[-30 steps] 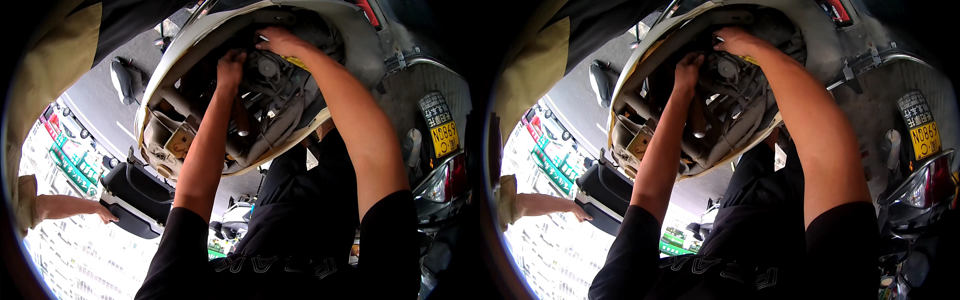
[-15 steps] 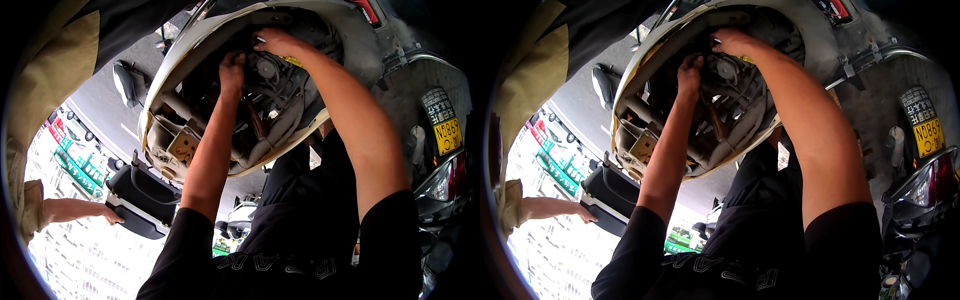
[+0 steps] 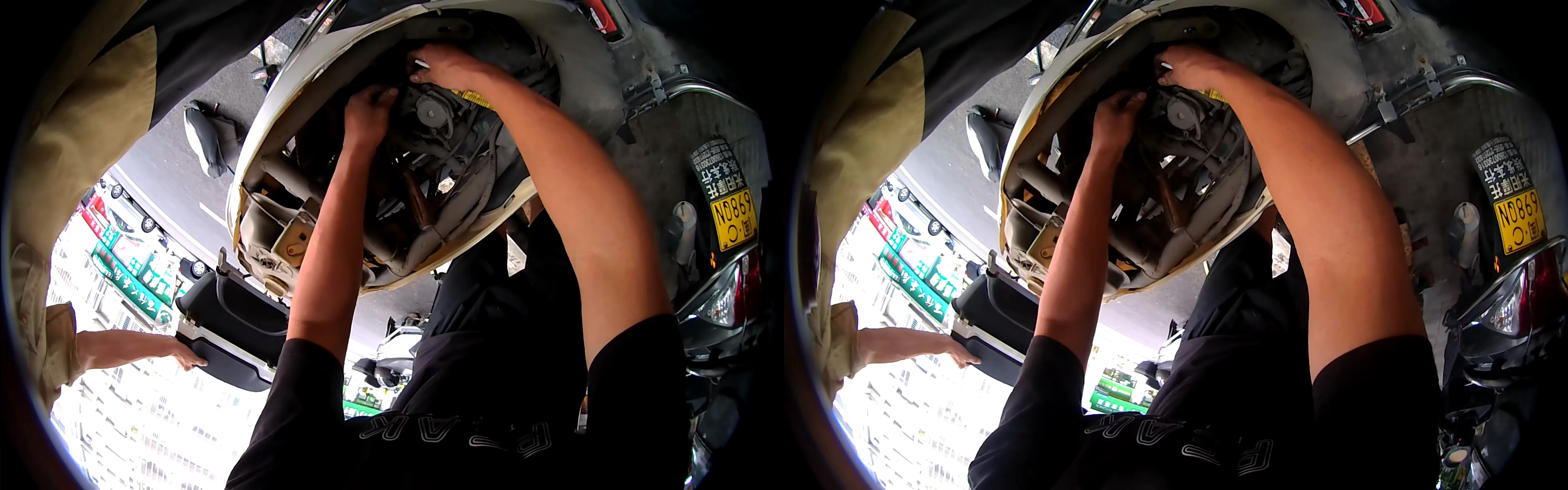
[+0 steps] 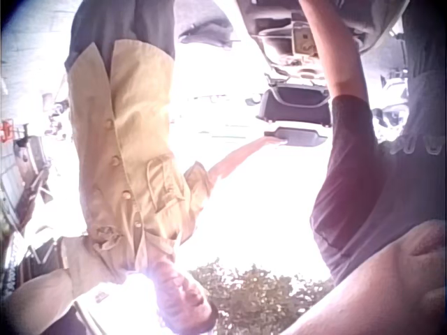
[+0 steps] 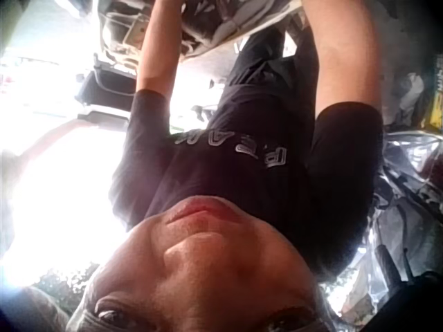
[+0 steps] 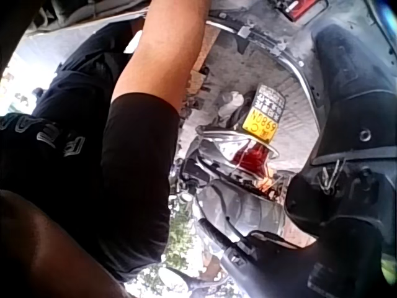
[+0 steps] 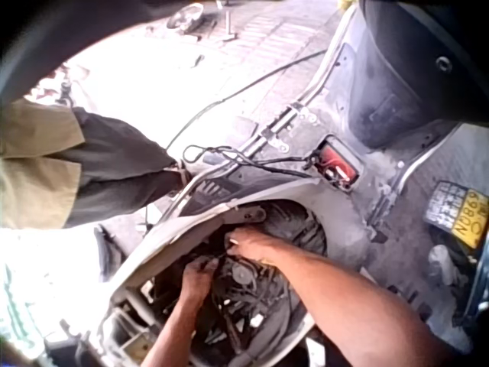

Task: The person works on the internal components of a motorcycle, uses a tool to adjust parts near the engine area, and then works with another person to position and replace the seat assembly onto the frame.

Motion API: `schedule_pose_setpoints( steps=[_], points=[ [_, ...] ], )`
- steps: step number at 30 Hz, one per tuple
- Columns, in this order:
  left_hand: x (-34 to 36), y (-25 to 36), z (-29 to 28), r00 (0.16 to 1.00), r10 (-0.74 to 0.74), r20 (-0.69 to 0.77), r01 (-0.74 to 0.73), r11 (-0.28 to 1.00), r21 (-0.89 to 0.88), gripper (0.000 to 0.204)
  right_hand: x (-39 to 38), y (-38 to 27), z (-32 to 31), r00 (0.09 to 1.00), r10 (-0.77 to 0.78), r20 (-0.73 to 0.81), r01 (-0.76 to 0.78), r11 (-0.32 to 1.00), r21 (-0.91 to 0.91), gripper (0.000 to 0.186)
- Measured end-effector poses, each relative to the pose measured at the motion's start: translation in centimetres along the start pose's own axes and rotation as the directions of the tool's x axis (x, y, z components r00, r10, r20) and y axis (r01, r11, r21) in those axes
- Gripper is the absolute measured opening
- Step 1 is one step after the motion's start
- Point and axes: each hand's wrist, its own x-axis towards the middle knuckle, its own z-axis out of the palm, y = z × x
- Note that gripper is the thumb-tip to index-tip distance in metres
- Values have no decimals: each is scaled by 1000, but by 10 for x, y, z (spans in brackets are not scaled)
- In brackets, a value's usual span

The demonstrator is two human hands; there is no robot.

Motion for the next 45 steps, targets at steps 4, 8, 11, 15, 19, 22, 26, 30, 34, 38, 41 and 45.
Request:
schedule_pose_setpoints(
  steps=[4, 8, 11, 15, 19, 22, 26, 30, 34, 38, 41, 45],
  points=[
    [7, -1, -2, 997, -72, 40, 70, 996, 50, 29, 2, 1, 1, 1000, 13, 28, -14, 1000, 28, 33],
    [10, -2, 1, 999, -30, 30, 31, 999, -43, 29, 1, 1, 2, 999, 43, -4, -43, 999, -12, 33],
    [13, -1, 0, 999, 36, 30, -36, 999, 5, 28, 1, 1, 3, 999, 48, 6, -48, 998, 48, 21],
    [17, 1, -4, 993, 90, 77, -98, 989, 110, 26, 4, 1, 4, 999, 39, 21, -40, 998, 38, 20],
    [16, -1, -1, 997, 66, 48, -70, 994, 87, 26, 6, 4, 6, 1000, 11, -3, -11, 999, 46, 25],
    [16, -5, -3, 995, 88, 38, -92, 990, 109, 27, 5, 3, 7, 1000, -16, 3, 16, 1000, 27, 30],
    [21, -6, -9, 991, 63, 118, -67, 997, 30, 29, -2, -6, 4, 979, 20, -202, -36, 997, -75, 27],
    [18, -6, -11, 985, 164, 52, -168, 983, 70, 27, -18, -19, -10, 980, 68, -189, -115, 962, -249, 30],
    [1, -15, -14, 977, 198, -81, -195, 980, 38, 28, -40, -30, -23, 938, 219, -270, -278, 938, -206, 32],
    [-21, -23, -13, 956, 264, -125, -233, 948, 218, 28, -63, -31, -27, 938, 285, -198, -332, 903, -273, 33],
    [-24, -24, -15, 963, 246, -111, -195, 919, 344, 27, -71, -31, -25, 942, 251, -222, -316, 885, -341, 36],
    [-18, -20, -22, 987, 157, 37, -160, 920, 358, 26, -76, -32, -30, 921, 346, -178, -389, 841, -376, 42]
  ],
)
